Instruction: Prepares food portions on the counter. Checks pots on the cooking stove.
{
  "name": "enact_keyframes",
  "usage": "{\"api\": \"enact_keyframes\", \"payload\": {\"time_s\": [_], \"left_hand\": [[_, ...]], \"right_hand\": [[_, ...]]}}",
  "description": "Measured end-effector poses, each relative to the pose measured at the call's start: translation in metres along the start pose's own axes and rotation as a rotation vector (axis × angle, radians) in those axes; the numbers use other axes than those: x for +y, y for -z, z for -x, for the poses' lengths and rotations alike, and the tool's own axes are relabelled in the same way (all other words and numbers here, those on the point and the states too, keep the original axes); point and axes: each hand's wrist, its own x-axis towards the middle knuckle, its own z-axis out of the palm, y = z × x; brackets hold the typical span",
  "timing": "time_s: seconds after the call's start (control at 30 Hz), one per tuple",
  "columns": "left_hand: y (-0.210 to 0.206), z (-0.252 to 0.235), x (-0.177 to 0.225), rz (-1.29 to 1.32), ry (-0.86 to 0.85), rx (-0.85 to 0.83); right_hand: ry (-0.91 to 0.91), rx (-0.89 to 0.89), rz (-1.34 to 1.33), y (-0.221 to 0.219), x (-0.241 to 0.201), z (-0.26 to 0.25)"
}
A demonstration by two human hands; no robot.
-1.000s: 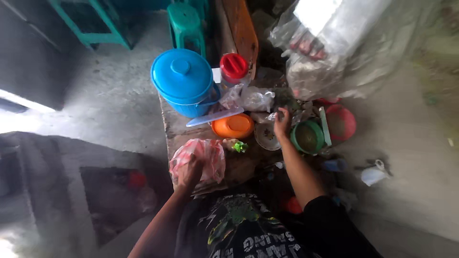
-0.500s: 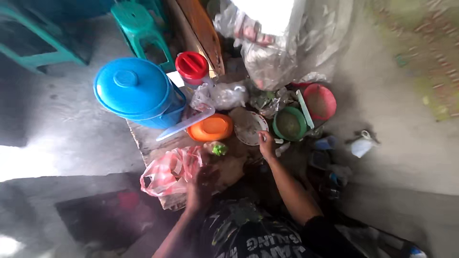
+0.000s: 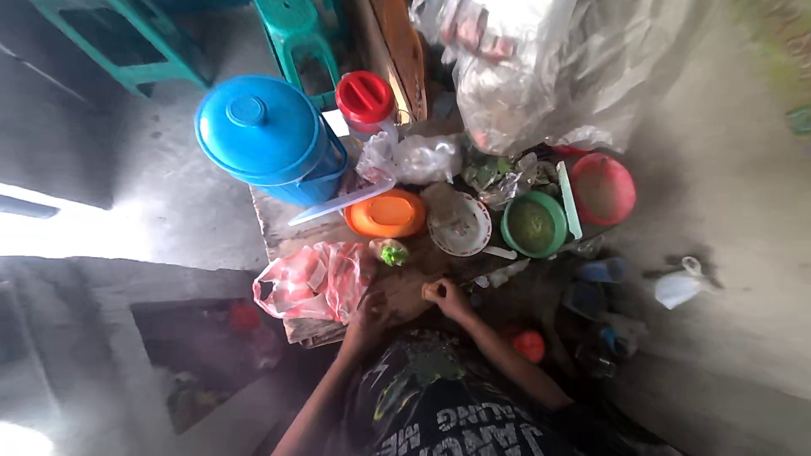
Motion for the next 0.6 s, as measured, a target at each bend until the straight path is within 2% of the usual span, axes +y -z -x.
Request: {"api": "enact_keyframes", "payload": {"time_s": [0.13,0.2,0.27,0.33,0.47,0.6], "left_hand": [[0.014,0.020,-0.010,0.122,0.106,0.080],[0.014,0.030,-0.020,0.165,0.143,0.145],[0.011,0.038,-0.027,0.209,0.151,0.205],[0.008,0.046,-0.033,0.290,0.153,0.253],[0.010,0.052,-0.037,0.389,0.182,0.312],[0.019,0.056,-0.032,0.373,0.198,0.354]], "right_hand": [[-0.003,0.188,-0.299,0.030,-0.011,-0.015],[0.034,0.342,-0.370,0.045,-0.012,-0.018],[0.047,0.580,-0.225,0.058,-0.005,-0.027],[0.084,0.724,-0.064,0.071,0.000,-0.039],[0.192,0.658,0.138,0.090,-0.006,-0.078],[0.014,0.432,0.449,0.104,-0.037,-0.107]]}}
